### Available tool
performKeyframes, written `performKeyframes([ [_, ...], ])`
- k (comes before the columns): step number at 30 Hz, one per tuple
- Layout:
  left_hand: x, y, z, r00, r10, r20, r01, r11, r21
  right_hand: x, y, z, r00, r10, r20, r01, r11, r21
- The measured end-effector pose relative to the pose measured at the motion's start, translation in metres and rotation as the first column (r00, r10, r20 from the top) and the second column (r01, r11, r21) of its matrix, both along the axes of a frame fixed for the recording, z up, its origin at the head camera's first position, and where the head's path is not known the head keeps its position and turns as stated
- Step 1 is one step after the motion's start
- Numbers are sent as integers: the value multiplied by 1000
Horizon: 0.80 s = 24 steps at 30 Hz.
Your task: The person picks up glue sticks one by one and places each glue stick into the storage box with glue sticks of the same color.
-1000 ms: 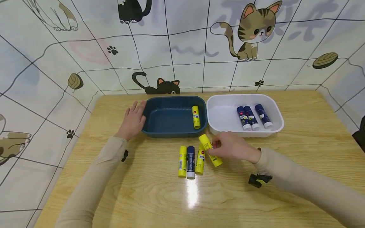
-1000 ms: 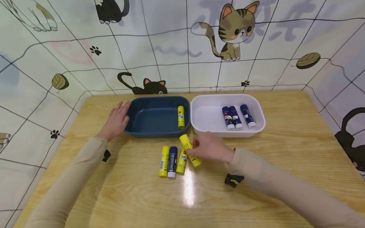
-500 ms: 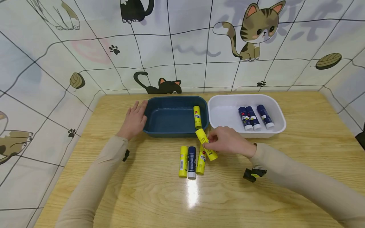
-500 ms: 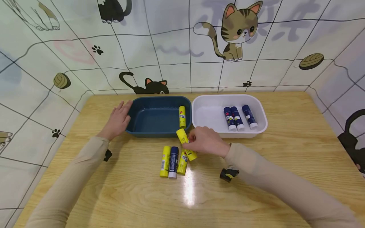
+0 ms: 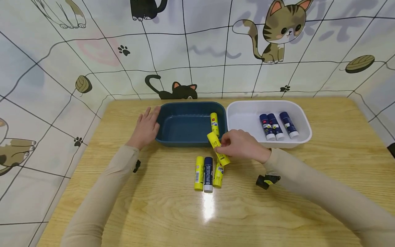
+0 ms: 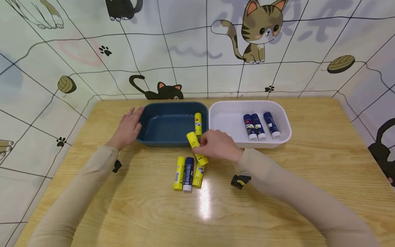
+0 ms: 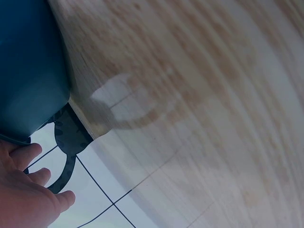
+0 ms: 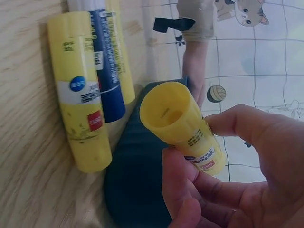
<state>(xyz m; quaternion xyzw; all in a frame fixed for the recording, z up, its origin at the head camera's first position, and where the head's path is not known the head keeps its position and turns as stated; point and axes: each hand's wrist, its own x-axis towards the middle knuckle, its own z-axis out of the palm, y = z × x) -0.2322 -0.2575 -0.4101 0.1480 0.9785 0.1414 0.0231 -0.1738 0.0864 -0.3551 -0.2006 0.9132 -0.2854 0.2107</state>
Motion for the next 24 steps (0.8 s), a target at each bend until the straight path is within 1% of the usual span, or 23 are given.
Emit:
performKeyframes([
  [6,1,-1,1,1000,1,3,-1,1000,9,-8,-7,0,1000,-16,25,17,999,-35],
  [13,1,-1,1,1000,2,-3,-2,1000,5,-21,-17,5,998,-41,48,43,999,-33],
  [20,0,-1,1,1000,0,1,0,1000,15,-37,-30,17,999,-34,-8,33,999,-11],
  [24,0,-1,2,1000,0,-2,0,1000,10,-45,-35,22,999,-43,-16,42,999,-27],
])
